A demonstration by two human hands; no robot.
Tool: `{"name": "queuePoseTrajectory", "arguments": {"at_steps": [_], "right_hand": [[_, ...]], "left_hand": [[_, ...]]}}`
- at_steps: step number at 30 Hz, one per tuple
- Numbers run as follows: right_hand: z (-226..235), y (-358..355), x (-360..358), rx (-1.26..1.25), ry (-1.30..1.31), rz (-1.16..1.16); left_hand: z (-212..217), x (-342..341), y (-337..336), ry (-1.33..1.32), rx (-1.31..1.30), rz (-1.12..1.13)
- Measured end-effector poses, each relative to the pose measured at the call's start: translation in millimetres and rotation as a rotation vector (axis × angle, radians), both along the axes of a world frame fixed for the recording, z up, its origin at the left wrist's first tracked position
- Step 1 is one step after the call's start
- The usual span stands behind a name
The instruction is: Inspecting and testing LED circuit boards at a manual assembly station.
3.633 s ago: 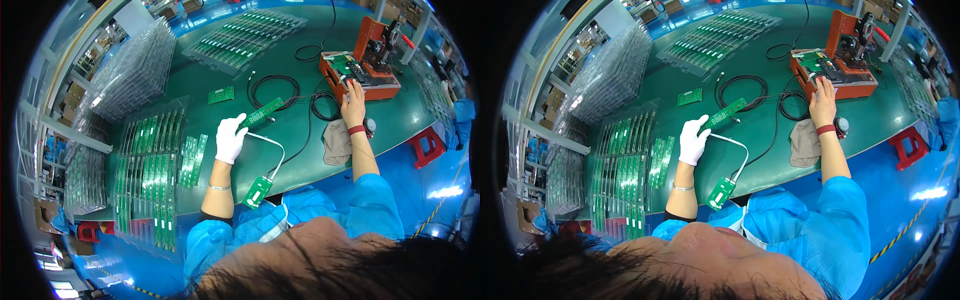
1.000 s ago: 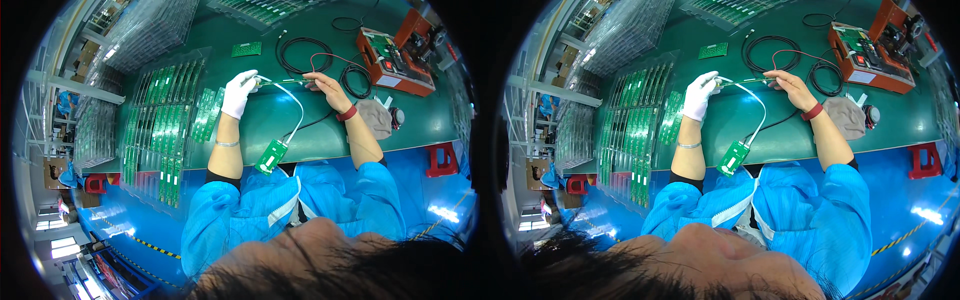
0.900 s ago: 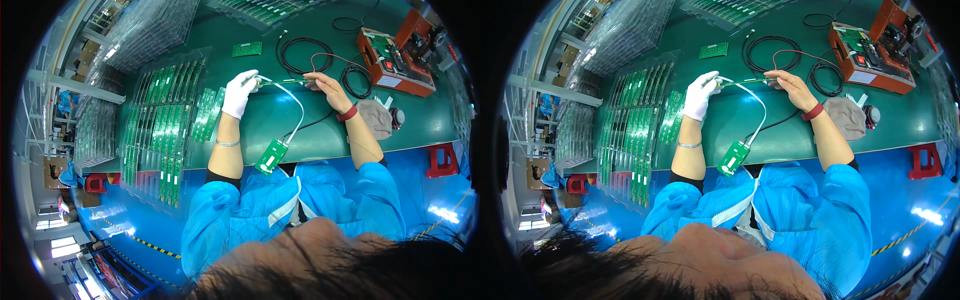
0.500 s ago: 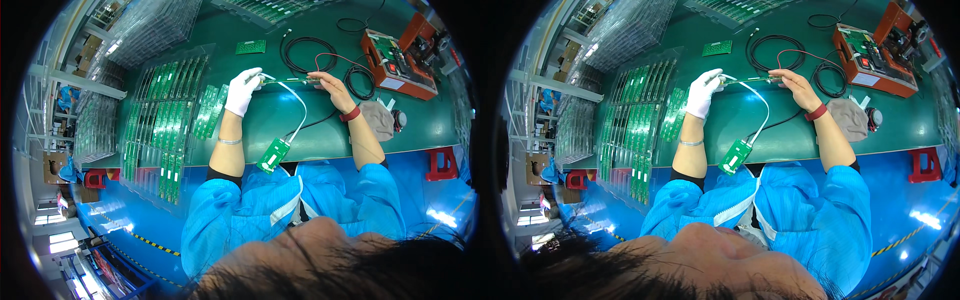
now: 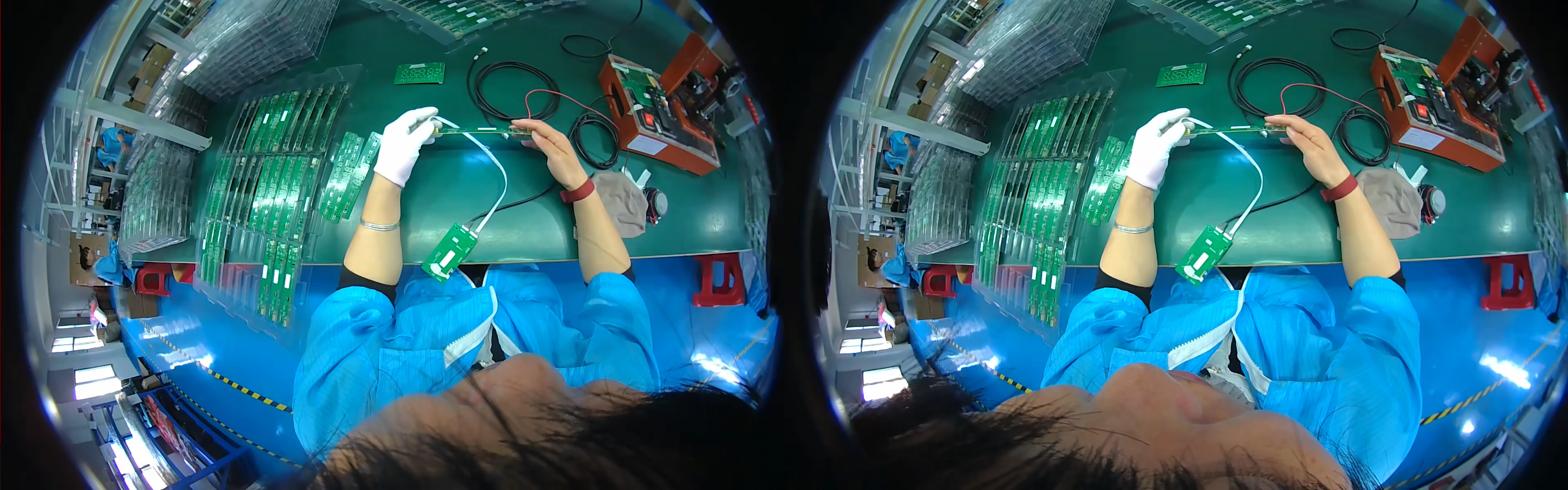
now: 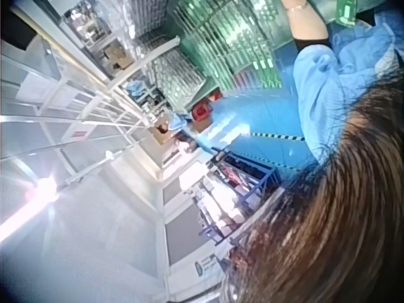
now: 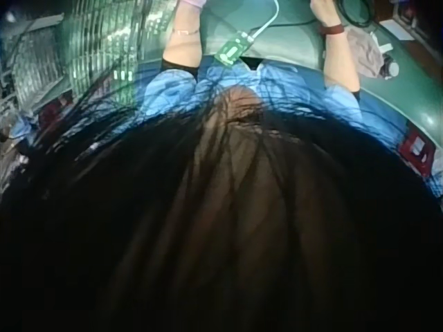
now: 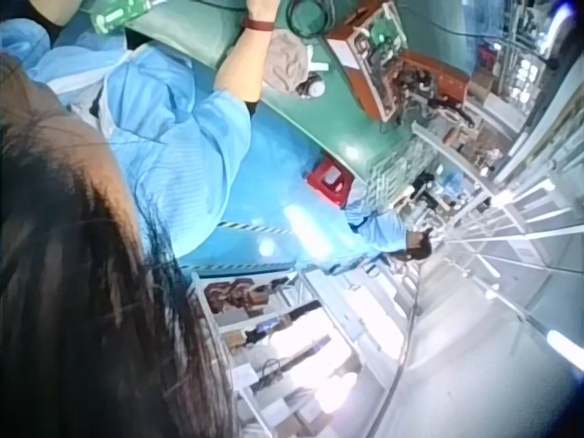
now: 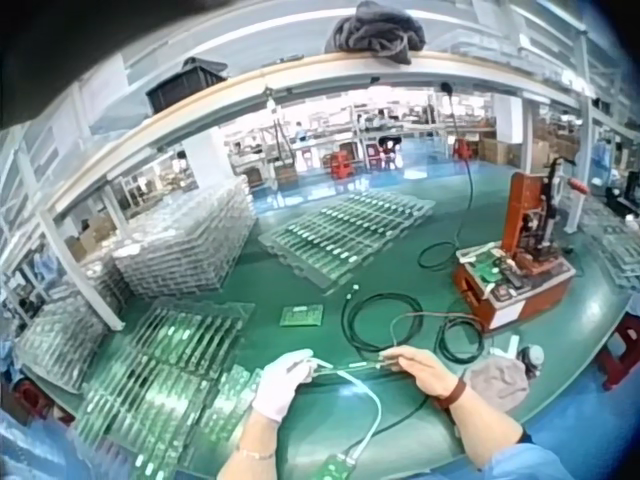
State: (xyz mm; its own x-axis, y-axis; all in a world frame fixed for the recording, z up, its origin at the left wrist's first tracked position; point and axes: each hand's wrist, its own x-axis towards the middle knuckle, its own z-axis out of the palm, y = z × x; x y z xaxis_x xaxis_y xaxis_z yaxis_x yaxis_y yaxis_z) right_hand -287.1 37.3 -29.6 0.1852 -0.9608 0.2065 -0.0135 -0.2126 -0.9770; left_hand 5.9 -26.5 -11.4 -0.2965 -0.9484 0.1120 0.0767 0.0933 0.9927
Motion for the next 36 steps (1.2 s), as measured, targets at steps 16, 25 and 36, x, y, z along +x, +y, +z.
{"name": "queuePoseTrajectory", "arguments": {"at_steps": [16,25,36], "right_hand": [[0.0,-1.0,5.2,-0.037,-0.129,-0.08],[6.7,3.8,10.3,0.054,-0.112,-0.103],[9.3,4.0,9.5,0.132,-0.112,-0.142]], "left_hand": [[10.3,-6.3,6.3,-0.002,0.144,0.063],[11.5,-9.8,9.6,0.003,0.268,0.038],[9.3,-17.4,14.8,-0.16,0.109,0.02]]}}
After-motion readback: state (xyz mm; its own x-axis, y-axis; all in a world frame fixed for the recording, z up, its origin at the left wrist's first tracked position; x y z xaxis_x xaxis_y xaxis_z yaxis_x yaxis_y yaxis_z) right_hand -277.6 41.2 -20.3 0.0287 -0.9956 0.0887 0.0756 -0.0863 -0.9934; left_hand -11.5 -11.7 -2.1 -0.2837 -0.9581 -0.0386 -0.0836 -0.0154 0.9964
